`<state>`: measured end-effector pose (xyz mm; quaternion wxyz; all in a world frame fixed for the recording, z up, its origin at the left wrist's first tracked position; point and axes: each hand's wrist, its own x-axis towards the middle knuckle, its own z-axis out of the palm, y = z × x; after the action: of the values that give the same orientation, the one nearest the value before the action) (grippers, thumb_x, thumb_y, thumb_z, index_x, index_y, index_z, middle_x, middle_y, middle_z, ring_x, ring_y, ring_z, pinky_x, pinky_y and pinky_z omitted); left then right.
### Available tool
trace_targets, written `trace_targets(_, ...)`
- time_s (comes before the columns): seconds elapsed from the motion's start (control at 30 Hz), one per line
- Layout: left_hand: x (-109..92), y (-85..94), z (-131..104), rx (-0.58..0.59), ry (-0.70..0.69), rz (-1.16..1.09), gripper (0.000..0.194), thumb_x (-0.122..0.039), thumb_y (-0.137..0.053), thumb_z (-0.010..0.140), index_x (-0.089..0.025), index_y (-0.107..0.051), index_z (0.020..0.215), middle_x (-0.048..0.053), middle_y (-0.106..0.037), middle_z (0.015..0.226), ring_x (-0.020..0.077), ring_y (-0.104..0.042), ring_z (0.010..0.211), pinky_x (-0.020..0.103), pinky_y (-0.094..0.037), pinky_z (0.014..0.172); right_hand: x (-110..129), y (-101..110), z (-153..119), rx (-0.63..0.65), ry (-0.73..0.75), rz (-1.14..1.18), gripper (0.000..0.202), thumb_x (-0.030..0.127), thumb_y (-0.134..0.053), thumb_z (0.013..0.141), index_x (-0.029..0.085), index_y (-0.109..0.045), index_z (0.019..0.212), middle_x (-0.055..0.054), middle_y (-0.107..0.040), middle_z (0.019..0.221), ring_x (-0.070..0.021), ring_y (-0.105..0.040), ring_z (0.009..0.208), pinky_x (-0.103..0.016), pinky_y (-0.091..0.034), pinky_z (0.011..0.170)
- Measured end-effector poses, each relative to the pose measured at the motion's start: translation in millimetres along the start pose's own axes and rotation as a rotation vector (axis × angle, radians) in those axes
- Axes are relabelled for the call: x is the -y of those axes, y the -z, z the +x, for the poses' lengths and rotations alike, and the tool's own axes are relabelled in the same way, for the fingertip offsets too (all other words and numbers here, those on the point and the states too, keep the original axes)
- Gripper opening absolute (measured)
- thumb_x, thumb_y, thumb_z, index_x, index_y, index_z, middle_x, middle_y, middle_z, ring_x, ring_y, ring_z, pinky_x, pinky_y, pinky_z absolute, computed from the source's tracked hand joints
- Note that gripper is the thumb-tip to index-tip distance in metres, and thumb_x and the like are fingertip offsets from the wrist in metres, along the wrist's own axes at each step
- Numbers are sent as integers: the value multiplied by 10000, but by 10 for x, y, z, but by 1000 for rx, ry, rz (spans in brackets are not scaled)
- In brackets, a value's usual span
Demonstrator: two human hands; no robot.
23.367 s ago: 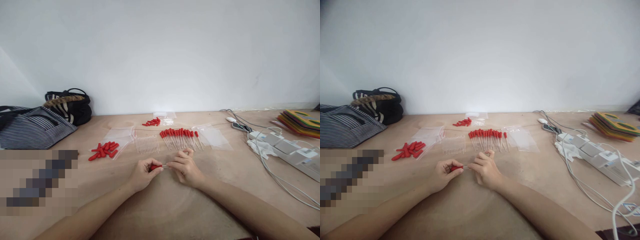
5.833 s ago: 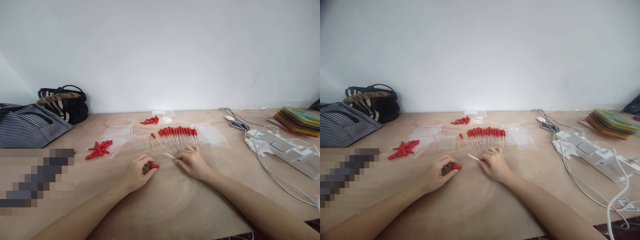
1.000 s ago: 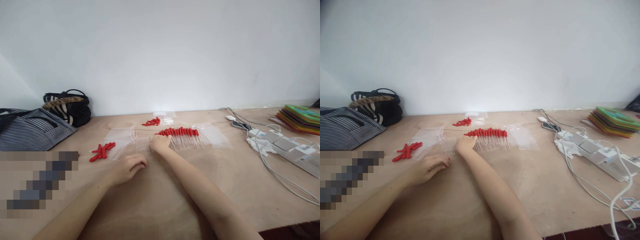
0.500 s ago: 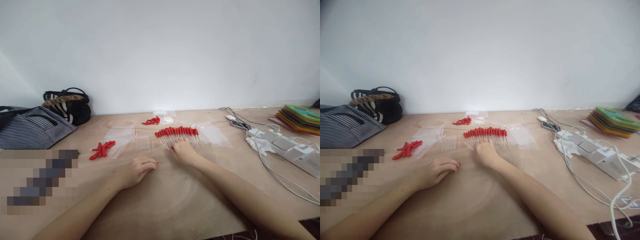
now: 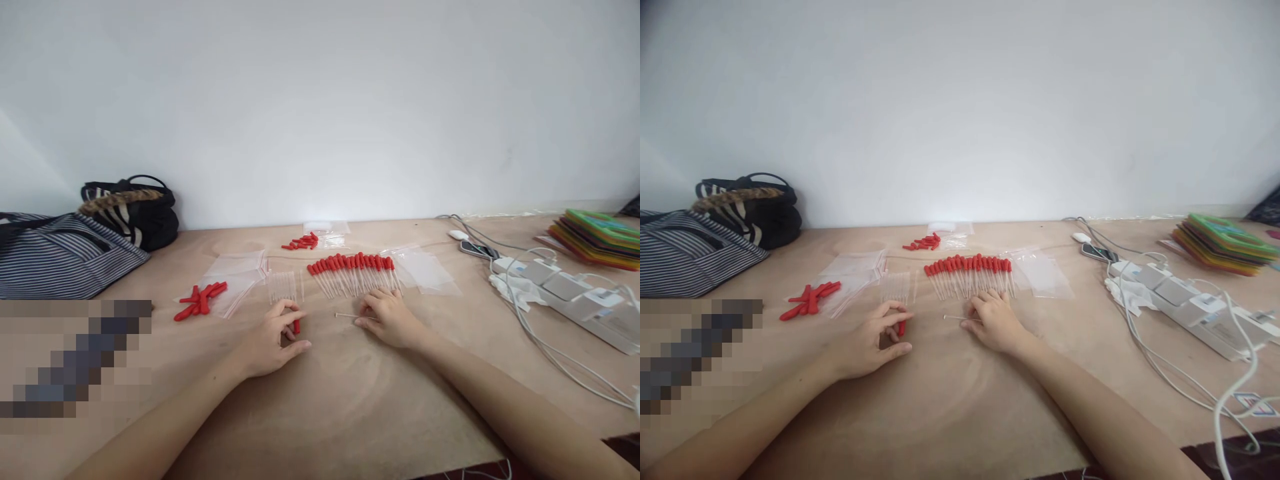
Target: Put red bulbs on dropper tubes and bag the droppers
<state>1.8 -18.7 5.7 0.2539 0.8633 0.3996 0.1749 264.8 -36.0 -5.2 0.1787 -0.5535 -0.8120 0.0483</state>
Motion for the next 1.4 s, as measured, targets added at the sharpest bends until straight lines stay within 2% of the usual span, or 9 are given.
trace_targets(0.1, 6, 100, -49, 102, 66, -2, 432, -333, -547, 760, -201, -496, 1168, 91, -414, 1137, 116, -557, 662, 274, -507, 587, -10, -30, 18, 13, -28, 55, 147, 337, -562, 779, 194, -539, 754, -23, -590, 842, -190, -481, 850, -317, -258, 704)
trace_targets(0.17, 37, 180, -66, 146, 38, 39, 418, -280, -513, 782, -231, -481, 1195, 81, -422, 1143, 127, -552, 695, 297, -501, 645, -20, -60, 25, 19, -44, 64, 125, 311, -555, 786, 196, -543, 738, -24, -587, 843, -191, -478, 851, -319, -255, 703)
trace_targets(0.27, 104, 269, -41, 123, -88, 127, 352, -202, -476, 798, -280, -535, 1136, 59, -433, 1165, 195, -512, 942, 358, -430, 831, -29, -95, 21, -7, -29, 60, 113, 282, -528, 805, 191, -543, 739, -29, -585, 833, -191, -470, 848, -321, -249, 704)
trace_targets(0.33, 133, 278, -1, 86, -140, 151, 258, -192, -479, 797, -258, -604, 1012, 55, -462, 1128, 215, -469, 1020, 366, -383, 884, -25, -107, 11, -46, -7, 67, 111, 268, -504, 820, 183, -534, 754, -34, -587, 821, -188, -468, 838, -323, -247, 709)
trace_targets(0.47, 98, 149, 68, 29, -122, 79, 152, -203, -442, 817, -189, -591, 790, 37, -550, 889, 170, -530, 831, 302, -423, 762, 18, -109, -20, -143, 26, 138, 104, 209, -463, 835, 170, -511, 752, -20, -595, 766, -163, -482, 790, -334, -237, 742)
trace_targets(0.6, -28, -80, 87, -74, 16, -69, 115, -245, -420, 833, -191, -522, 836, 1, -578, 765, 143, -526, 680, 260, -425, 626, 106, -124, -70, -234, 95, 217, 104, 198, -452, 838, 180, -546, 878, -17, -610, 761, -149, -506, 764, -331, -232, 754)
trace_targets(0.73, -100, -230, 100, -121, 51, -191, 124, -283, -453, 821, -187, -527, 846, -3, -591, 753, 137, -539, 665, 247, -425, 605, 222, -166, -119, -275, 149, 201, 193, 197, -433, 851, 223, -583, 970, 2, -608, 718, -128, -514, 715, -325, -217, 749)
trace_targets(1.0, -33, -274, 109, -173, 64, -302, 150, -305, -491, 810, -181, -548, 874, 15, -621, 774, 147, -574, 708, 263, -458, 643, 368, -238, -141, -317, 180, 249, 192, 194, -440, 842, 212, -625, 890, 20, -599, 660, -92, -505, 621, -327, -214, 759)
trace_targets(1.4, 64, -399, 83, -246, 76, -514, 167, -295, -574, 751, -154, -600, 838, 33, -655, 767, 156, -601, 716, 264, -480, 657, 384, -281, -147, -307, 329, 258, 229, 161, -423, 838, 188, -618, 955, 8, -564, 646, -96, -490, 622, -322, -269, 759)
